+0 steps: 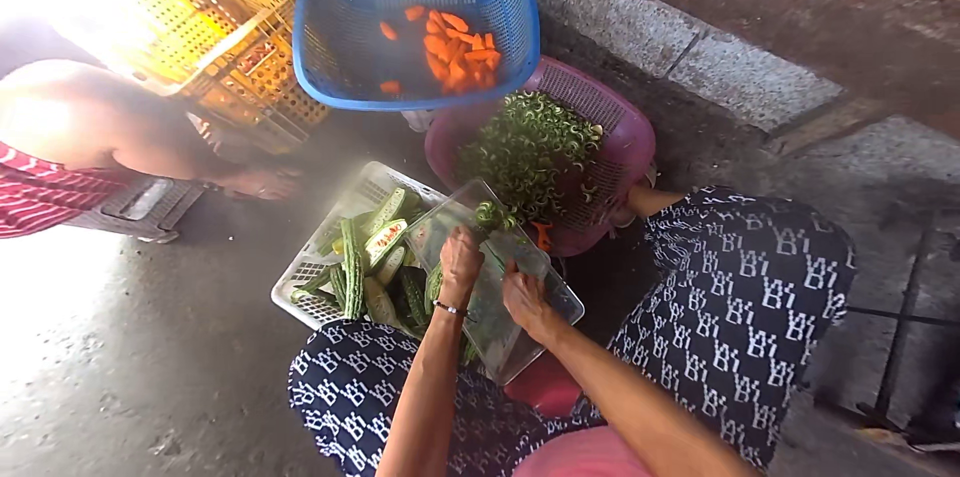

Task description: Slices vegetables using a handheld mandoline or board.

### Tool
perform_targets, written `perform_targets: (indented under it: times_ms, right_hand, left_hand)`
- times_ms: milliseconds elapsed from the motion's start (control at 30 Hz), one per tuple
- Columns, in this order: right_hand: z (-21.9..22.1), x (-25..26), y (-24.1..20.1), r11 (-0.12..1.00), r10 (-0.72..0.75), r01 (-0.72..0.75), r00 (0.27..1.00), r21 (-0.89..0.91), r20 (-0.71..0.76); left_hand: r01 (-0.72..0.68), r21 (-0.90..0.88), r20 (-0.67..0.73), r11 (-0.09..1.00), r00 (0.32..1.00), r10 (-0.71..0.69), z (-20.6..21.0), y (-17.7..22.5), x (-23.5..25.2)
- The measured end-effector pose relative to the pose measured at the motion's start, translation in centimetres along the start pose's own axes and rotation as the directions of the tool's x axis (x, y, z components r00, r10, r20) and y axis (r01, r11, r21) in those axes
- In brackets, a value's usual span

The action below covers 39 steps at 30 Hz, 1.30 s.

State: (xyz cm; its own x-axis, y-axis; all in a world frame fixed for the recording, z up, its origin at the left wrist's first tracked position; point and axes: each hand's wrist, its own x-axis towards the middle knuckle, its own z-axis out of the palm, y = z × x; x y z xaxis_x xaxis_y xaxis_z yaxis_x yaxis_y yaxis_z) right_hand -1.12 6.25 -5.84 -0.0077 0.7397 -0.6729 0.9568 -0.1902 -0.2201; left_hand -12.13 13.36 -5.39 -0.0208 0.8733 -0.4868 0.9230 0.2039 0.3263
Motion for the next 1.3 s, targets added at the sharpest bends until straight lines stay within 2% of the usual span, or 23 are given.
perform_targets:
  times_ms: [67,233,300,467,667,867,933,1000,1067,1200,1300]
  right_hand:
    - [-0.1,-0.3,0.5,1.000,0.011,-0.011,0.999,-0.013,0.030]
    - [-1.6,2.2,-1.2,0.995,-0.049,0.052,0.998,0.082,-0.037]
    - [-1.6,2.6,-1.2,0.995,-0.074,0.078,0.995,0.065,-0.061]
    - [-0.5,0.2,1.3,0.997,-0.058,0.058,0.998,0.042,-0.017]
    - [-1.3,1.5,1.5,0.990,-0.077,0.086,0.994,0.109,-0.080]
    - [-4.2,2.5,3.0,0.980,-0.026,0.057,0.986,0.192,-0.162]
    - [-4.0,1.7,4.2,0.974,-0.075,0.102,0.988,0.204,-0.139]
    - [-3.9,0.8,5.7,0.978,-0.131,0.137,0.990,0.160,-0.050]
    - [-4.4,0.3,7.5,0.983,-0.106,0.102,0.994,0.155,0.019]
    - [-5.7,0.9,9.8,0.981,-0.007,0.014,0.999,0.194,-0.037]
    - [-5.3,1.5,8.6,0.971,-0.070,0.091,0.993,0.220,-0.100]
  left_hand:
    - [-0.007,-0.005,-0.007,1.000,1.000,0.007,-0.2,0.2,0.0]
    - [-0.011,-0.016,-0.034,1.000,0.999,0.011,0.3,0.0,-0.4]
    - [-0.021,-0.038,-0.078,0.999,0.997,0.018,0.7,-0.5,-0.3]
    - [-0.061,-0.053,-0.182,0.997,0.982,0.051,1.4,-0.7,-0.5]
    - [-0.173,-0.060,-0.374,0.983,0.917,0.138,4.0,-3.1,-0.9]
    - [-0.131,-0.022,-0.217,0.991,0.968,0.123,3.2,-2.8,-1.5]
    - [-0.128,0.000,-0.223,0.992,0.967,0.125,3.2,-2.8,-1.3]
    - [-0.147,0.027,-0.269,0.989,0.952,0.149,3.5,-3.0,-0.9]
    - [-0.151,0.037,-0.284,0.988,0.946,0.155,3.7,-3.0,-0.9]
    - [-0.120,0.038,-0.262,0.992,0.957,0.126,3.6,-2.7,-1.2]
    - [-0.115,0.032,-0.267,0.993,0.956,0.120,4.2,-2.8,-1.7]
